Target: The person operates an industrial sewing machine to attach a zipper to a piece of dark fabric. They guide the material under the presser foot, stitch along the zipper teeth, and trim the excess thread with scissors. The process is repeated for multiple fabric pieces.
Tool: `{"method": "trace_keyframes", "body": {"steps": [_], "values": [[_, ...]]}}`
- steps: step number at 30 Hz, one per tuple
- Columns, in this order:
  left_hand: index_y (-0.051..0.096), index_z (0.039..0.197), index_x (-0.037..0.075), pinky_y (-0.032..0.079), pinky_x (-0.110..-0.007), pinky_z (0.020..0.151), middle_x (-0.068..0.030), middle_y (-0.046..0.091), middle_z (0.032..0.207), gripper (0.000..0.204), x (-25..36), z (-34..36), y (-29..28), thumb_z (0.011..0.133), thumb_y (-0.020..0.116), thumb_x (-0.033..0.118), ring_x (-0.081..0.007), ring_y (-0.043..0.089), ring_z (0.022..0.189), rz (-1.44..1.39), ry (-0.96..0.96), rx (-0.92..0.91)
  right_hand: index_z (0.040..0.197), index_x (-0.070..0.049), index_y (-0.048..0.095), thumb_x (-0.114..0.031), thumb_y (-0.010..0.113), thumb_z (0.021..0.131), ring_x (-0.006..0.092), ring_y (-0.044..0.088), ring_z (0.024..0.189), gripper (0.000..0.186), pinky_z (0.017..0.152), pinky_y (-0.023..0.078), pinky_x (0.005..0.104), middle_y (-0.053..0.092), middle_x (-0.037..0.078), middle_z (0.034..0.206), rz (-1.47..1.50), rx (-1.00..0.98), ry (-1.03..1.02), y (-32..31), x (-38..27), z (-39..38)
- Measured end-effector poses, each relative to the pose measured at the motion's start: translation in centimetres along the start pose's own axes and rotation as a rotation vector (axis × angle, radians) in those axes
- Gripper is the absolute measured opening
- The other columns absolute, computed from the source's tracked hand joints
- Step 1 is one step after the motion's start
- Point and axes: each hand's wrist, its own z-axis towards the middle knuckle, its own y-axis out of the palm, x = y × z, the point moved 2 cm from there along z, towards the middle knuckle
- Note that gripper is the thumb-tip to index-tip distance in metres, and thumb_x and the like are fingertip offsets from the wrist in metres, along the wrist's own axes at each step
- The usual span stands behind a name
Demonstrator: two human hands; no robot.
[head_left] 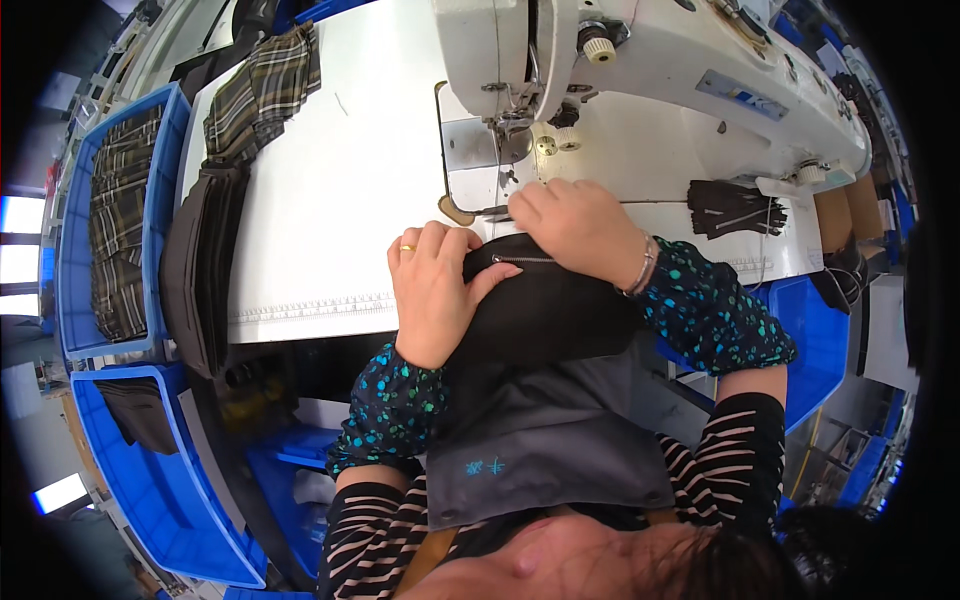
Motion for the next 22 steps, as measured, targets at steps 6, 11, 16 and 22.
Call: {"method": "trace_keyframes", "body": {"steps": [6,11,16,22], "values": [[0.065,0.086,0.011,0.041,-0.042,0.091,-0.0035,0.06,0.087,0.044,-0.1,-0.5,-0.3,0.071,0.093,0.041,-0.0285,0.056,0.089,-0.012,0.012,0.025,0.093,-0.011,0.062,-0.017,0.065,0.086,0.0177,0.064,0.071,0.009,0.057,0.052,0.0333,0.057,0.001,0.083,-0.009,-0.022,0.118,-0.5,0.7,-0.7],[0.063,0.08,0.012,0.041,-0.042,0.09,-0.0031,0.058,0.081,0.043,0.1,-0.5,-0.6,0.068,0.095,0.039,-0.0283,0.055,0.084,-0.038,0.055,0.074,0.094,-0.011,0.063,-0.017,0.066,0.087,0.018,0.064,0.07,0.009,0.056,0.051,0.0338,0.058,0.002,0.083,0.015,0.009,0.051,0.0,1.1,-0.4],[0.059,0.073,0.011,0.042,-0.041,0.085,-0.0029,0.056,0.076,0.046,0.1,-0.2,-0.7,0.064,0.098,0.033,-0.0284,0.054,0.079,-0.11,0.074,0.089,0.099,-0.011,0.064,-0.024,0.073,0.089,0.0212,0.064,0.082,0.018,0.066,0.053,0.0373,0.058,0.002,0.087,0.0,-0.069,0.288,-0.6,1.7,-2.0],[0.056,0.07,0.011,0.043,-0.038,0.071,-0.0012,0.053,0.073,0.05,-0.7,-0.7,-0.3,0.057,0.102,0.026,-0.0235,0.05,0.075,-0.245,0.138,0.107,0.116,-0.009,0.07,-0.029,0.078,0.088,0.0313,0.067,0.098,0.035,0.084,0.056,0.0434,0.066,0.012,0.1,0.03,0.147,0.379,-4.4,4.1,-7.3]]}}
